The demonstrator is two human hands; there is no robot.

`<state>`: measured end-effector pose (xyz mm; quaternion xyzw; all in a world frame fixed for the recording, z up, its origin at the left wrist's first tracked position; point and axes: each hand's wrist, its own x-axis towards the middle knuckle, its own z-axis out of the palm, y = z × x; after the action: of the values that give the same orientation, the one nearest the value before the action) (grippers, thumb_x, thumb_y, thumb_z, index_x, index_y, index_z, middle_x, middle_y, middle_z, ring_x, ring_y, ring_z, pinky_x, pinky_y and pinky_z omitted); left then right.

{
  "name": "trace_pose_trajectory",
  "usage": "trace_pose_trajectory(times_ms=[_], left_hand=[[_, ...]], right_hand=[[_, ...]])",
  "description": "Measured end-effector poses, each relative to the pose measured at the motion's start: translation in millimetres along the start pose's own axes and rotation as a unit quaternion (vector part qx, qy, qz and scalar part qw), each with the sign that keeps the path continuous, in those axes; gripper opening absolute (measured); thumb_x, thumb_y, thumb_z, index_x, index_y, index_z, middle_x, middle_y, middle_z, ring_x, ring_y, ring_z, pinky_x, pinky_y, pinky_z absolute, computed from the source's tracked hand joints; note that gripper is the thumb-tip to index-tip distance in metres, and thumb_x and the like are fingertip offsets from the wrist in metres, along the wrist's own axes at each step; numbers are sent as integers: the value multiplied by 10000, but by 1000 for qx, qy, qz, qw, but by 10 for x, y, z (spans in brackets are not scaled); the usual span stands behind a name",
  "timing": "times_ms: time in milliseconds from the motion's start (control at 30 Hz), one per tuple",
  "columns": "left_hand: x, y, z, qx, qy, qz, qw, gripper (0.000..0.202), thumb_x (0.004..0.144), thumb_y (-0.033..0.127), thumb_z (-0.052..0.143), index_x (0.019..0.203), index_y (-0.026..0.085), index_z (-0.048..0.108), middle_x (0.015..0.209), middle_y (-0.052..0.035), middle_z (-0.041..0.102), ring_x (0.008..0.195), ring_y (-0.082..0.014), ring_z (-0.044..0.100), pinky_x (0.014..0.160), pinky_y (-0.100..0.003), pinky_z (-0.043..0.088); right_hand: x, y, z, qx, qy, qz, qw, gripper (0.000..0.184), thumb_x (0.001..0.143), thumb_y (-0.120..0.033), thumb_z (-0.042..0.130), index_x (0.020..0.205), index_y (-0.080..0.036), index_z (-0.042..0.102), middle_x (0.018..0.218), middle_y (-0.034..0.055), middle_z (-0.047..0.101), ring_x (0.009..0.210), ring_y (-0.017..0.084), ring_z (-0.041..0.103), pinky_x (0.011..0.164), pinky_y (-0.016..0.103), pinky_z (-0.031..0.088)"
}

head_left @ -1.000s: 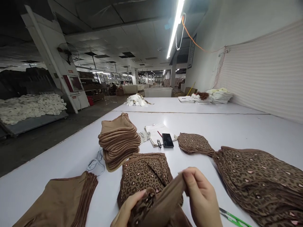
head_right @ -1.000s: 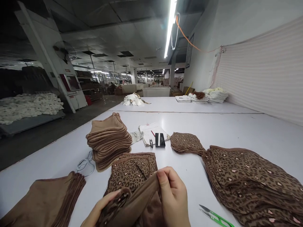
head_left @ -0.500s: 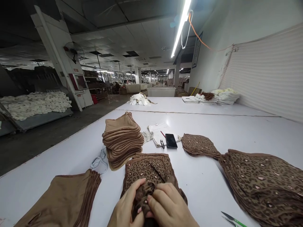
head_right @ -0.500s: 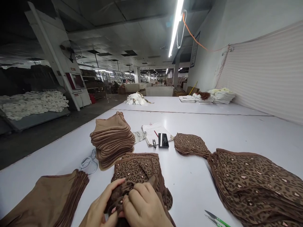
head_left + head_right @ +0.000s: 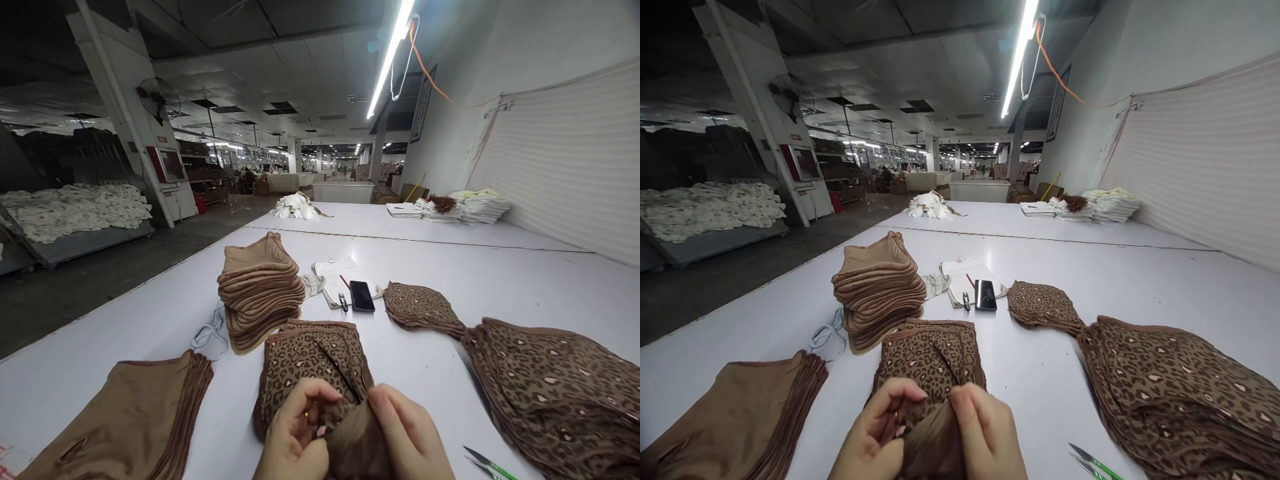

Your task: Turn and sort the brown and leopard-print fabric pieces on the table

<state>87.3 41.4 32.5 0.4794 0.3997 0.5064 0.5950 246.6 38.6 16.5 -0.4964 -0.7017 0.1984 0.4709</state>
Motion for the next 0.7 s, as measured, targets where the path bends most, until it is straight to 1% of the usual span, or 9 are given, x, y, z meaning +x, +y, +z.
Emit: trace_pose_trajectory(times_ms=[67, 133, 200, 267, 333, 400, 500, 600, 700], left_hand=[[-39, 53, 19, 15, -22, -21, 999, 274, 577, 82, 544, 793, 213, 649, 656, 65, 495, 587, -104, 414, 549, -222, 308], [-31, 61, -10, 43, -36, -46, 997, 178, 595, 98, 543, 726, 209, 591, 595, 81, 405, 544, -99, 319, 517, -238, 245], [18, 48, -72, 61, -37, -72, 995, 107, 631, 138, 562, 697, 214, 526, 580, 85, 391, 554, -107, 333, 532, -242, 253], [75, 40, -146, 78, -47, -77, 993, 99, 679, 213, 585, 696, 216, 487, 598, 79, 409, 591, -122, 365, 562, -249, 285], [108, 52, -213, 134, -52, -41, 989, 127, 734, 268, 573, 691, 219, 464, 642, 63, 421, 640, -143, 388, 598, -264, 326], [103, 92, -270, 234, -52, 16, 971, 146, 790, 257, 525, 676, 227, 438, 697, 43, 423, 689, -166, 419, 639, -281, 362], [44, 201, -354, 329, -82, 75, 938, 109, 788, 154, 479, 714, 229, 451, 857, -10, 488, 818, -203, 509, 735, -302, 403], [-24, 305, -454, 326, -129, 104, 931, 245, 641, 40, 458, 777, 232, 522, 881, -13, 528, 827, -205, 531, 720, -292, 400], [-23, 289, -521, 240, -128, 90, 958, 296, 553, 33, 453, 726, 231, 589, 823, -4, 563, 800, -210, 542, 706, -294, 393]], right_hand=[[84, 13, -3, 10, -14, 21, 1000, 444, 1028, -361, 355, 615, -218, 435, 517, -46, 495, 466, 110, 513, 423, 186, 423], [121, -5, -9, -2, -2, -16, 1000, 370, 1017, -344, 391, 696, -207, 514, 577, -34, 553, 508, 117, 555, 468, 197, 453], [128, -54, -44, -50, 39, -123, 990, 226, 1006, -297, 422, 918, -198, 604, 804, 34, 668, 706, 158, 651, 621, 239, 531], [132, -118, -94, -106, 83, -267, 954, 227, 1008, -311, 432, 1092, -204, 613, 1043, 97, 680, 975, 216, 646, 810, 317, 543], [150, -172, -122, -162, 78, -369, 912, 304, 1005, -381, 439, 1157, -190, 621, 1111, 113, 675, 1095, 245, 594, 897, 356, 512], [176, -194, -93, -195, 33, -393, 898, 388, 1002, -435, 423, 1204, -160, 607, 1049, 111, 689, 1021, 229, 610, 846, 332, 516], [204, -154, 52, -177, -16, -355, 918, 450, 1009, -502, 336, 1139, -169, 610, 905, 77, 673, 788, 180, 610, 650, 284, 492], [215, -98, 203, -135, 12, -374, 918, 500, 1032, -491, 218, 847, -187, 570, 669, 7, 589, 594, 145, 515, 528, 266, 389], [202, -127, 260, -119, 16, -409, 905, 524, 1068, -320, 118, 705, -195, 475, 532, -36, 490, 507, 118, 441, 503, 252, 334]])
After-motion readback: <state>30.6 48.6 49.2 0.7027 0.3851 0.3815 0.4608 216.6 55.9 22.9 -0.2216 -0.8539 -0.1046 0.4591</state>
